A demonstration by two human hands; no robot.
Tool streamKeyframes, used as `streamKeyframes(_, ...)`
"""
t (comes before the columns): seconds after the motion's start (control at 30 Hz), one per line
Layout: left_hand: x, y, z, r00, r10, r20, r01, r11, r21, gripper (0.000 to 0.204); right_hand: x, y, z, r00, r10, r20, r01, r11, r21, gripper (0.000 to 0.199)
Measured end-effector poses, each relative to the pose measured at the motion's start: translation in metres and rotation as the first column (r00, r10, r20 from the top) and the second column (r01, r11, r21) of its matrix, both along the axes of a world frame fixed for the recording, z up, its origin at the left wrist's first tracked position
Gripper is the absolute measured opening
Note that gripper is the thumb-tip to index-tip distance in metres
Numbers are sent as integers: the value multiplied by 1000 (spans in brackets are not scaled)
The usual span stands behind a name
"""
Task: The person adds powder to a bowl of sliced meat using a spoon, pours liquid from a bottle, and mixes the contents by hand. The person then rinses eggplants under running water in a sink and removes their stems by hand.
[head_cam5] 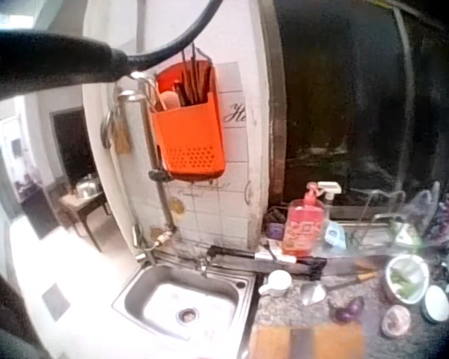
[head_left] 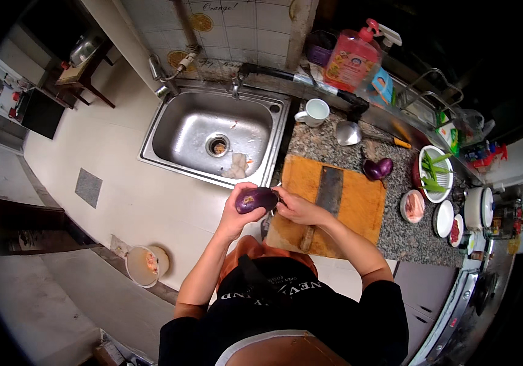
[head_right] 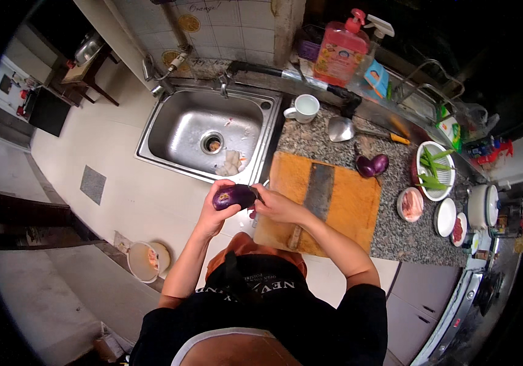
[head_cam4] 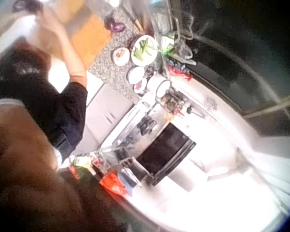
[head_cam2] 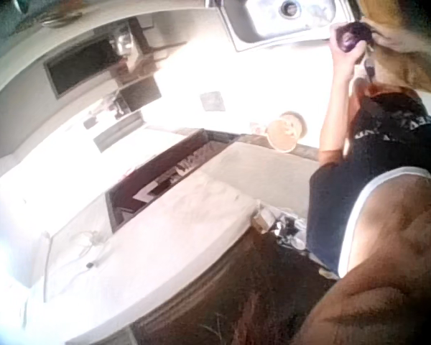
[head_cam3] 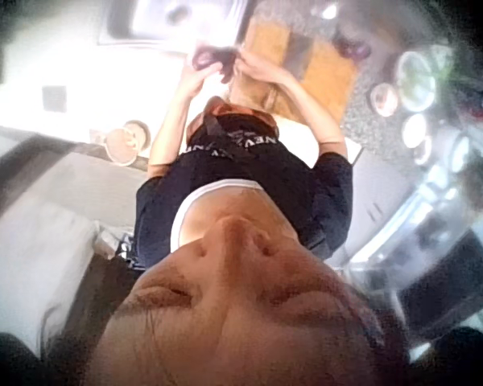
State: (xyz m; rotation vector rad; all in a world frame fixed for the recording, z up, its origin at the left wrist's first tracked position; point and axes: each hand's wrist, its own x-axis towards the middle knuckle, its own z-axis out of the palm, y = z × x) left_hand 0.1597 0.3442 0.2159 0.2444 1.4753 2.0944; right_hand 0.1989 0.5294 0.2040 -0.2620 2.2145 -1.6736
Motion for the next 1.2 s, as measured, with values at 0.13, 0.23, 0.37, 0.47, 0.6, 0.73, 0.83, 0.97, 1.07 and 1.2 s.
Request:
streamKeyframes(0.13, -30, -5, -4, 991, -33, -129, 11, 985, -171, 46, -31, -11, -14, 1000, -13, 19, 13, 1000, -2, 28)
streamKeyframes(0.23, -50, -4, -15, 992, -73, -99, 60, 990, -131, 45, -46, -14, -24, 990, -65, 123, 76, 993, -90, 28)
streamKeyframes(0.37, -92, -1, -16, 985, -170, 32, 172, 982, -76, 46, -67, -21, -49, 948, -255, 193, 283, 950, -133, 28)
streamKeyframes(0.47, -126, -7, -22, 976, -209, 63, 208, 978, 13, 44, -85, -33, -52, 927, -358, 114, 367, 928, -65, 31)
streamKeyframes(0.6, -177, -25, -33, 926, -275, 258, 270, 961, 56, 42, -113, -56, -26, 896, -440, 58, 435, 896, 88, 32)
streamKeyframes(0.73, -240, -48, -22, 796, -592, 123, 600, 749, -282, 51, -141, -82, -15, 884, -463, -59, 457, 834, 310, 24)
streamKeyframes(0.83, -261, -55, -17, 646, -737, -201, 500, 607, -617, 51, -166, -99, -15, 922, -356, -150, 382, 783, 490, 30)
streamKeyframes(0.97, -274, -64, -16, 563, -798, -215, 289, 435, -853, 54, -193, -97, -28, 969, -176, -175, 248, 730, 638, 37)
streamKeyframes(1.07, -279, -75, -18, 539, -814, -219, 310, 433, -847, 51, -197, -105, -12, 984, -87, -154, 154, 849, 506, 39)
streamKeyframes(1.2, -291, -82, -28, 553, -811, -190, 483, 497, -721, 49, -204, -110, 18, 997, -69, 28, 42, 835, 549, 37)
